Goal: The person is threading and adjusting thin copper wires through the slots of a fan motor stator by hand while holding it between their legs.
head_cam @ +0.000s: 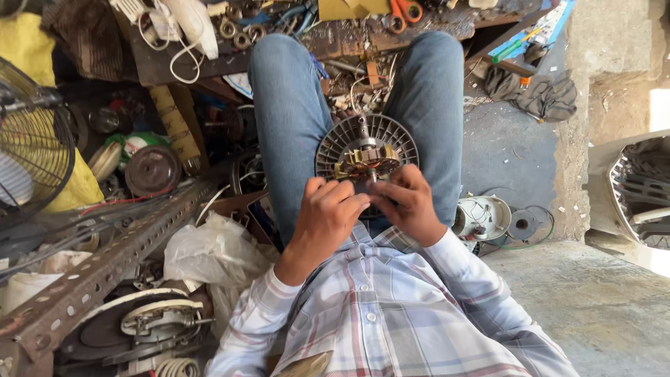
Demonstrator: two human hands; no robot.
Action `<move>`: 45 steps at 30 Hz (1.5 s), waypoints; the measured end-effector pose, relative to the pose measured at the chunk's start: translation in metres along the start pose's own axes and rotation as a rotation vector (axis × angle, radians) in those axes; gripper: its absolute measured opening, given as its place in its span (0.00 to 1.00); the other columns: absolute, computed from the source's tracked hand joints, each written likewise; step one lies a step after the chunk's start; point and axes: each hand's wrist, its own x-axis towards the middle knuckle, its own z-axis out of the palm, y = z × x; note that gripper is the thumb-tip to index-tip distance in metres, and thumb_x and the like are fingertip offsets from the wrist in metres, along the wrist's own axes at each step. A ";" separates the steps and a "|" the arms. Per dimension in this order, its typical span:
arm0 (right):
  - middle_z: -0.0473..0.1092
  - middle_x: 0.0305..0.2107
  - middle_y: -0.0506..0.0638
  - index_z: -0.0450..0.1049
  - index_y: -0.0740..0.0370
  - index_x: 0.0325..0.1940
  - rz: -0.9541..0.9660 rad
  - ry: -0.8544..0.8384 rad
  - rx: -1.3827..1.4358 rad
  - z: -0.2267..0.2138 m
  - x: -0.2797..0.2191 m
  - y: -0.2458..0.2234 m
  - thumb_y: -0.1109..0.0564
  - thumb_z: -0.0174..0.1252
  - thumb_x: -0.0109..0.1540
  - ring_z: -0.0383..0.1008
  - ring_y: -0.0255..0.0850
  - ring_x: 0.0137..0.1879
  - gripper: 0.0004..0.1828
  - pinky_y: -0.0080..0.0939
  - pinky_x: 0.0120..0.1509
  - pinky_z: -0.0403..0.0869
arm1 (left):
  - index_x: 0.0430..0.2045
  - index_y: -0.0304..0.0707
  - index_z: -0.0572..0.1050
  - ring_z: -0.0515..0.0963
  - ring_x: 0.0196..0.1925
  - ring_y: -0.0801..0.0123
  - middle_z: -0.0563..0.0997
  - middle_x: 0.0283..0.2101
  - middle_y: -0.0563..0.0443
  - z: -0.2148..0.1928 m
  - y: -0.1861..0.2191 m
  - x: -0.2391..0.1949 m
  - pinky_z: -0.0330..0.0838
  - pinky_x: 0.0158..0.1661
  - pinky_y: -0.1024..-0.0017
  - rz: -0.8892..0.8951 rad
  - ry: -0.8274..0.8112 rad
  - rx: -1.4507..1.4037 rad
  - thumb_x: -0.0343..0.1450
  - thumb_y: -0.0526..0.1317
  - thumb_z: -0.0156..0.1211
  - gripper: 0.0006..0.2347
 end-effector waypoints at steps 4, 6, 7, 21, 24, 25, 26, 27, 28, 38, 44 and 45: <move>0.65 0.34 0.51 0.78 0.61 0.47 0.037 0.118 0.090 0.010 -0.009 -0.006 0.65 0.67 0.52 0.69 0.44 0.40 0.19 0.41 0.44 0.69 | 0.27 0.41 0.80 0.78 0.36 0.64 0.74 0.29 0.53 -0.016 0.008 0.030 0.62 0.43 0.62 0.135 -0.117 0.046 0.68 0.35 0.61 0.02; 0.66 0.34 0.51 0.78 0.63 0.45 -0.009 0.158 0.052 0.010 -0.008 -0.001 0.66 0.66 0.51 0.69 0.45 0.40 0.17 0.42 0.44 0.69 | 0.23 0.41 0.78 0.78 0.36 0.65 0.74 0.29 0.52 -0.015 0.014 0.040 0.63 0.44 0.62 0.125 -0.202 0.097 0.68 0.35 0.60 0.03; 0.66 0.33 0.51 0.78 0.62 0.41 -0.043 0.142 -0.005 0.011 -0.007 0.004 0.65 0.67 0.50 0.68 0.46 0.39 0.15 0.42 0.43 0.67 | 0.21 0.41 0.78 0.78 0.36 0.65 0.74 0.29 0.52 -0.015 0.016 0.041 0.63 0.44 0.62 0.116 -0.247 0.122 0.67 0.35 0.60 0.04; 0.66 0.23 0.40 0.80 0.70 0.35 0.612 0.286 0.595 0.027 -0.004 0.027 0.62 0.67 0.63 0.59 0.25 0.29 0.06 0.29 0.33 0.57 | 0.17 0.42 0.81 0.80 0.33 0.60 0.79 0.29 0.52 0.019 -0.061 0.114 0.63 0.40 0.58 -0.211 -0.104 0.111 0.61 0.41 0.72 0.06; 0.69 0.30 0.44 0.77 0.71 0.42 0.448 0.272 0.514 0.016 0.004 0.026 0.58 0.62 0.67 0.65 0.27 0.35 0.10 0.30 0.39 0.63 | 0.17 0.40 0.81 0.80 0.33 0.58 0.79 0.29 0.50 0.026 -0.081 0.102 0.63 0.39 0.58 -0.315 -0.136 0.094 0.60 0.41 0.74 0.07; 0.68 0.34 0.46 0.77 0.72 0.47 0.341 0.218 0.483 0.005 0.012 0.031 0.56 0.58 0.69 0.65 0.29 0.40 0.13 0.30 0.44 0.64 | 0.17 0.40 0.81 0.79 0.33 0.56 0.79 0.29 0.49 0.026 -0.085 0.099 0.63 0.38 0.58 -0.331 -0.127 0.079 0.59 0.41 0.74 0.07; 0.67 0.39 0.47 0.77 0.73 0.52 0.233 0.164 0.451 -0.002 0.022 0.036 0.54 0.54 0.71 0.66 0.30 0.45 0.17 0.31 0.49 0.65 | 0.17 0.40 0.81 0.79 0.32 0.57 0.79 0.29 0.49 0.025 -0.087 0.096 0.63 0.38 0.58 -0.337 -0.081 0.086 0.60 0.41 0.74 0.07; 0.67 0.40 0.48 0.77 0.73 0.49 0.301 0.068 0.530 -0.001 0.032 0.042 0.53 0.51 0.72 0.68 0.31 0.46 0.19 0.32 0.51 0.67 | 0.18 0.40 0.81 0.79 0.32 0.57 0.79 0.28 0.49 0.024 -0.087 0.092 0.63 0.38 0.57 -0.343 -0.037 0.089 0.61 0.41 0.74 0.07; 0.67 0.41 0.49 0.78 0.72 0.46 0.368 -0.029 0.607 0.002 0.042 0.047 0.51 0.47 0.73 0.70 0.32 0.47 0.21 0.33 0.52 0.69 | 0.18 0.40 0.81 0.79 0.31 0.58 0.79 0.28 0.50 0.022 -0.084 0.088 0.63 0.37 0.57 -0.349 0.006 0.092 0.61 0.41 0.73 0.07; 0.72 0.40 0.51 0.79 0.68 0.47 0.285 0.012 0.364 -0.001 0.041 0.040 0.53 0.45 0.73 0.72 0.42 0.49 0.18 0.41 0.56 0.69 | 0.25 0.39 0.81 0.76 0.33 0.61 0.74 0.28 0.51 0.011 -0.012 0.023 0.62 0.40 0.61 -0.185 -0.050 -0.096 0.66 0.41 0.72 0.07; 0.69 0.37 0.55 0.81 0.59 0.48 -0.198 -0.045 -0.202 -0.010 0.005 -0.013 0.63 0.65 0.52 0.69 0.51 0.45 0.19 0.50 0.52 0.68 | 0.30 0.39 0.81 0.76 0.38 0.62 0.74 0.32 0.52 0.003 0.011 0.006 0.62 0.44 0.60 -0.085 -0.090 0.062 0.66 0.39 0.68 0.05; 0.68 0.35 0.54 0.81 0.59 0.45 -0.128 -0.011 -0.148 -0.011 0.004 -0.015 0.63 0.67 0.52 0.68 0.50 0.43 0.17 0.48 0.49 0.68 | 0.28 0.40 0.80 0.75 0.38 0.63 0.74 0.31 0.53 -0.003 0.011 0.011 0.61 0.44 0.60 -0.069 -0.093 0.092 0.67 0.39 0.67 0.04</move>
